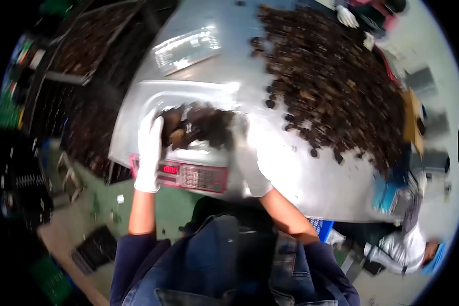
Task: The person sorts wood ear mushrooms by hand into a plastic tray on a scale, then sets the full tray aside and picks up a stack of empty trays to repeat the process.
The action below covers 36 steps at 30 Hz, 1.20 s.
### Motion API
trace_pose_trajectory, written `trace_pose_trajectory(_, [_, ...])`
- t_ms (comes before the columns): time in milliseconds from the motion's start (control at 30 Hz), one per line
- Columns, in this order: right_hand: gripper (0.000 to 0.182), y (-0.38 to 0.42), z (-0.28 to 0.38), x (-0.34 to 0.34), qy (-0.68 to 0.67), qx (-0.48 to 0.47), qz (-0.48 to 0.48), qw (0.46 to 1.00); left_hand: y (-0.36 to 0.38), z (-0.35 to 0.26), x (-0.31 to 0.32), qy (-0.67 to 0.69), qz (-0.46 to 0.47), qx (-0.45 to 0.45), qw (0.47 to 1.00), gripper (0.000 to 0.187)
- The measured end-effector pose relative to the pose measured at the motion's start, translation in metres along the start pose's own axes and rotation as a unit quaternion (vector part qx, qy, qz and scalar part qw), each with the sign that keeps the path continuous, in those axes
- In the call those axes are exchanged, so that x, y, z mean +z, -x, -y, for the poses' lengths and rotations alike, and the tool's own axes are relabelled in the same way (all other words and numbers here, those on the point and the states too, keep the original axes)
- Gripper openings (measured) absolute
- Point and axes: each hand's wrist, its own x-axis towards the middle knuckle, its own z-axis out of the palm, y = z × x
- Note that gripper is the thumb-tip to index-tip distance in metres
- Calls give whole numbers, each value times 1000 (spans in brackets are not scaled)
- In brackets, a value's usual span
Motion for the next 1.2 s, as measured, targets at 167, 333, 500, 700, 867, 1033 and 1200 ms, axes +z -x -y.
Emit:
trace_pose_trajectory(167, [56, 25, -35, -80, -241, 109, -51, 963, 49, -42, 66, -28, 109, -5, 994, 45])
trace_pose_trajectory(333, [47, 93, -26, -196, -222, 84, -237, 942, 112, -81, 169, -153, 307, 170, 924, 54])
trace_pose_trajectory(500, [54, 173, -106, -326, -149, 81, -438, 883, 193, -89, 308, 137, 524, -222, 810, 52])
trace_pose_trajectory(700, [49, 257, -211, -475, -37, 93, -606, 789, 314, -48, 515, 113, 525, 180, 824, 21])
trace_pose_trajectory(867, [52, 287, -267, -548, -90, 76, -646, 754, 344, -88, 580, 26, 680, 58, 731, 39])
trace_pose_trajectory(1033, [51, 299, -292, -565, 233, 123, -665, 699, 302, -83, 548, 24, 628, 145, 764, 49])
trace_pose_trajectory(1200, [44, 149, -152, -457, 267, 26, -544, 795, 99, -100, 412, -182, 308, 415, 836, 30])
